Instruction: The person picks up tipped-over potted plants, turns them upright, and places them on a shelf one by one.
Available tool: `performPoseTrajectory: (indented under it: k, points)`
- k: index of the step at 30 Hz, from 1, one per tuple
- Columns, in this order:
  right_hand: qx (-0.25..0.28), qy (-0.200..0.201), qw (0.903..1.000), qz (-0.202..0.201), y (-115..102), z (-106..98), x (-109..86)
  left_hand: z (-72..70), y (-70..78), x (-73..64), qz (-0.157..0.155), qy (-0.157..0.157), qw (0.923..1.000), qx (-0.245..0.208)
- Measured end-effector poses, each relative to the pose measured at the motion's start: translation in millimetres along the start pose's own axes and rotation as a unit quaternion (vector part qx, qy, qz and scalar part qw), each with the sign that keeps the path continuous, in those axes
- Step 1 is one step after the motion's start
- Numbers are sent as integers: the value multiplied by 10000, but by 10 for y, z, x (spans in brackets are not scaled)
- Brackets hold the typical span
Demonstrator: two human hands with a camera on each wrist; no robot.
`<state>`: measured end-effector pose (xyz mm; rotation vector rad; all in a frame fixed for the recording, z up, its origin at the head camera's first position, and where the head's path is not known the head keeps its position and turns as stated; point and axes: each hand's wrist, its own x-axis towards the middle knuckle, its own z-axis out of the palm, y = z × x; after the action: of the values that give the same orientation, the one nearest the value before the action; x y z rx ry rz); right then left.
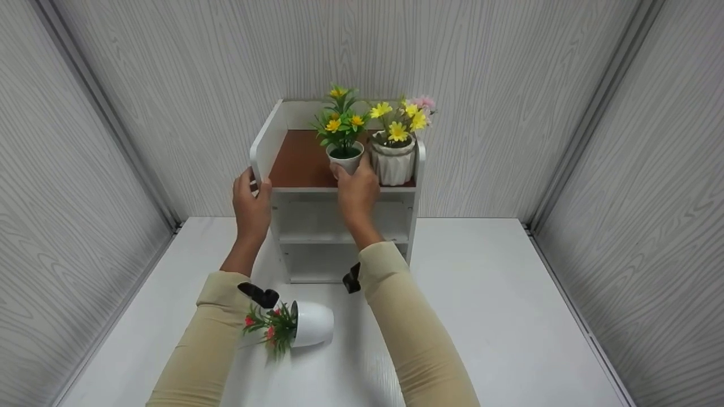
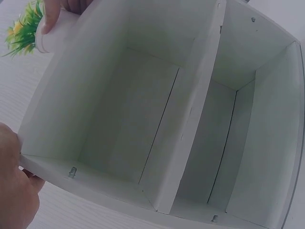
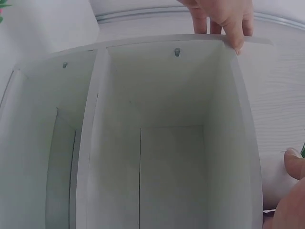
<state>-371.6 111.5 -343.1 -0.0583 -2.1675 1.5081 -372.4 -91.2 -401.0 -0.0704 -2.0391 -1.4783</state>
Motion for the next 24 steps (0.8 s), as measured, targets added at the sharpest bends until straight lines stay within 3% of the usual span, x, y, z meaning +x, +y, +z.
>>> performPoseTrajectory:
  k: [12,18,24]
  points:
    - [367,-24,9973,-630,91,-178,-273,12,-3,-13,32,37,10000,-7]
    - [478,-576,9955,-589,229,-347,-539,3,-3,3,39,21,10000,20]
    - [391,-1382,9884,-488,429,-478,-844,-5,-15,7,27,-2,10000,64]
